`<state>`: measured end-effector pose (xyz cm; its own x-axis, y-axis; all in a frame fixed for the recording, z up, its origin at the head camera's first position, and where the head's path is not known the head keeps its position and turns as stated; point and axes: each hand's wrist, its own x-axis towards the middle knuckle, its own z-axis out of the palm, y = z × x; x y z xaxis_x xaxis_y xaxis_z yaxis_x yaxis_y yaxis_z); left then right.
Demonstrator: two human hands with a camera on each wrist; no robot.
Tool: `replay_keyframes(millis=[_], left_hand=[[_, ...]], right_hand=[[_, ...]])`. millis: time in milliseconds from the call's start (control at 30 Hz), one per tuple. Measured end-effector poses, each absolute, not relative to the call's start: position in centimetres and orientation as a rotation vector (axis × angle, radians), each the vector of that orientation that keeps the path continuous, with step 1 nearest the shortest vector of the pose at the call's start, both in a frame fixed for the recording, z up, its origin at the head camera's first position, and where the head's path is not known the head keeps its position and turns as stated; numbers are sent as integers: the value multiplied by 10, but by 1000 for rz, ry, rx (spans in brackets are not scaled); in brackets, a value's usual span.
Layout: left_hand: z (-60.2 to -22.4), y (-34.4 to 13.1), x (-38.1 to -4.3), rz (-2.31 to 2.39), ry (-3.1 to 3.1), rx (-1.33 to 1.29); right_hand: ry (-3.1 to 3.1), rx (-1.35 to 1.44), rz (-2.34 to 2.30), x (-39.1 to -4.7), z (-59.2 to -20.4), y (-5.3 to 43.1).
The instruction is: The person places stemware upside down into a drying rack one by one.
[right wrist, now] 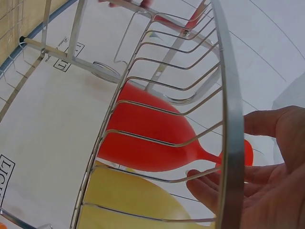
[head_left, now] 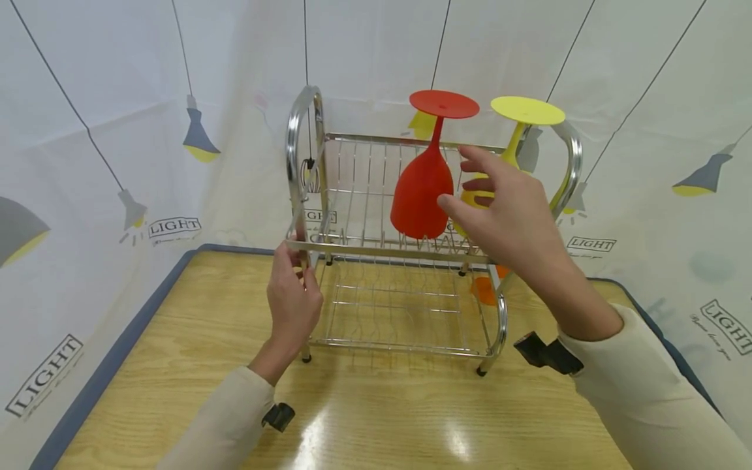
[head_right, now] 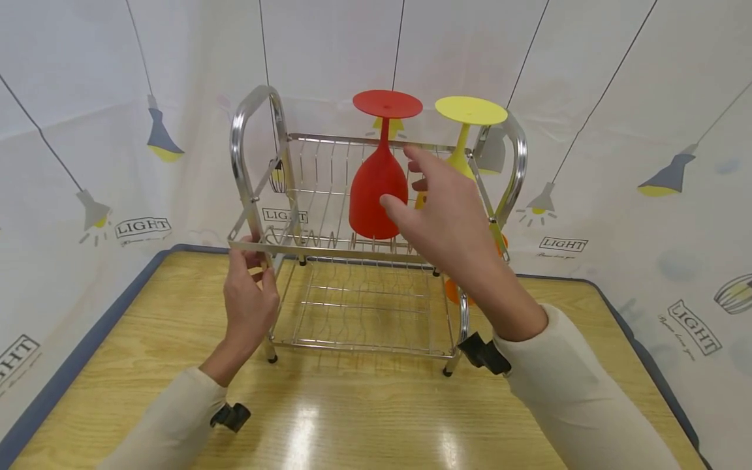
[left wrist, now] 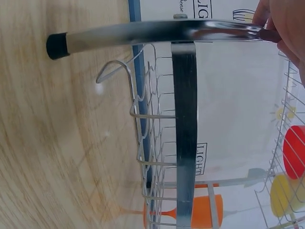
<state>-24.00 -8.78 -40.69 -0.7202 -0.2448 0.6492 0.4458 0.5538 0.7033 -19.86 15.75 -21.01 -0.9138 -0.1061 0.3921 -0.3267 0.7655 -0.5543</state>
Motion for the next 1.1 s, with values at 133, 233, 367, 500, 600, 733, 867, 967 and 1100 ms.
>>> replay_keyframes(millis=[133, 233, 367, 500, 600, 733, 867, 967, 1100], left_hand=[[-405, -88, -239, -1249, -2059, -142], [-405, -88, -239, -1274, -2063, -133], [-406, -88, -239, -1275, -2075, -131], [-406, -87, -240, -1244, -2081, -126], [-406, -87, -239, -1229, -2078, -131], [-406, -86, -239, -1211, -2082, -147], [-405, -86, -240, -1177, -2091, -153], [-406, -86, -241, -1146, -2094, -149], [-406, -86, -241, -1114, -2091, -145]], right_hand=[[-2612, 347, 955, -191, -211, 160], [-2609, 366, 985, -187, -213, 161], [-2601, 363, 1009, -185, -215, 162], [-2569, 342, 1039, -182, -218, 164], [-2527, 345, 1078, -180, -220, 165], [-2430, 383, 1146, -177, -222, 167], [-2338, 441, 1217, -171, -222, 169], [-2299, 481, 1251, -167, -224, 171], [-2236, 498, 1269, -162, -227, 174]])
